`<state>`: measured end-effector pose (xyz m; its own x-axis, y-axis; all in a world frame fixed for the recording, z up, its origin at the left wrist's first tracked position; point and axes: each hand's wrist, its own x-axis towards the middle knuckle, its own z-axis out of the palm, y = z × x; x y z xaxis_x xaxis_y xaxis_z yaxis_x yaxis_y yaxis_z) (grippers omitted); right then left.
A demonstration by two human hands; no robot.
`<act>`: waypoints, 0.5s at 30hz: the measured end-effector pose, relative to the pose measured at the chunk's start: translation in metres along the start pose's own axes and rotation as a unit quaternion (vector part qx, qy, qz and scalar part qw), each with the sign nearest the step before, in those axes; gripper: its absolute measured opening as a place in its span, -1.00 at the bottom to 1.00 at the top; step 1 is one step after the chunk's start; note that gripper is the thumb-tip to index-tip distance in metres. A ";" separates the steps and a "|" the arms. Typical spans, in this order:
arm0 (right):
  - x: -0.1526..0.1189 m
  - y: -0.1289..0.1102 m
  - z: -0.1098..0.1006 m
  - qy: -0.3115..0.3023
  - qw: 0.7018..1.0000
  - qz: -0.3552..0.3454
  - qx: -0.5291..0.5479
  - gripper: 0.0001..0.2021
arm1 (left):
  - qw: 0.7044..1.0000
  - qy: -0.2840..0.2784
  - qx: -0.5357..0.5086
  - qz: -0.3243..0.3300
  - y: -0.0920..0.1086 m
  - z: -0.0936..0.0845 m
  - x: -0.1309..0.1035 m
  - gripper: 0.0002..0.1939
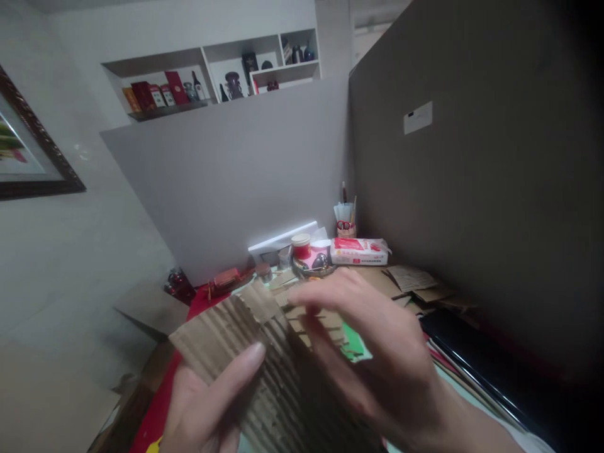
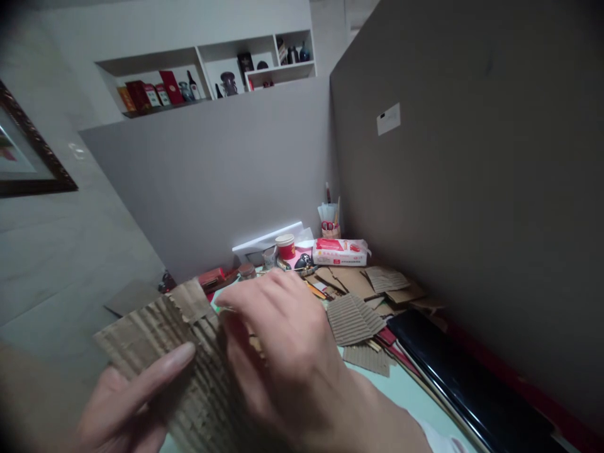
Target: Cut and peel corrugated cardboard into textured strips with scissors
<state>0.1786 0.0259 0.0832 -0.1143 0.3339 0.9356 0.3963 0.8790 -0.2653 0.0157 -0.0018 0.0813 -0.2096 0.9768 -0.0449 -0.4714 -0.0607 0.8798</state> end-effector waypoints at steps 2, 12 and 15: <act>0.000 -0.001 0.001 -0.030 0.998 -0.037 -0.027 -0.82 | 1.000 -0.021 0.007 0.013 -0.002 0.001 0.000 -0.41; -0.004 0.003 0.009 -0.064 0.994 -0.045 -0.075 -0.83 | 0.991 -0.084 0.085 0.054 -0.002 -0.002 0.002 -0.74; 0.001 -0.003 0.000 -0.136 0.988 -0.009 -0.070 -0.81 | 0.988 -0.089 0.104 0.076 -0.001 -0.001 0.001 -0.69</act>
<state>0.1777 0.0238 0.0851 -0.3565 0.4146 0.8373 0.5120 0.8363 -0.1960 0.0152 -0.0010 0.0794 -0.1027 0.9813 0.1631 -0.2559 -0.1845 0.9489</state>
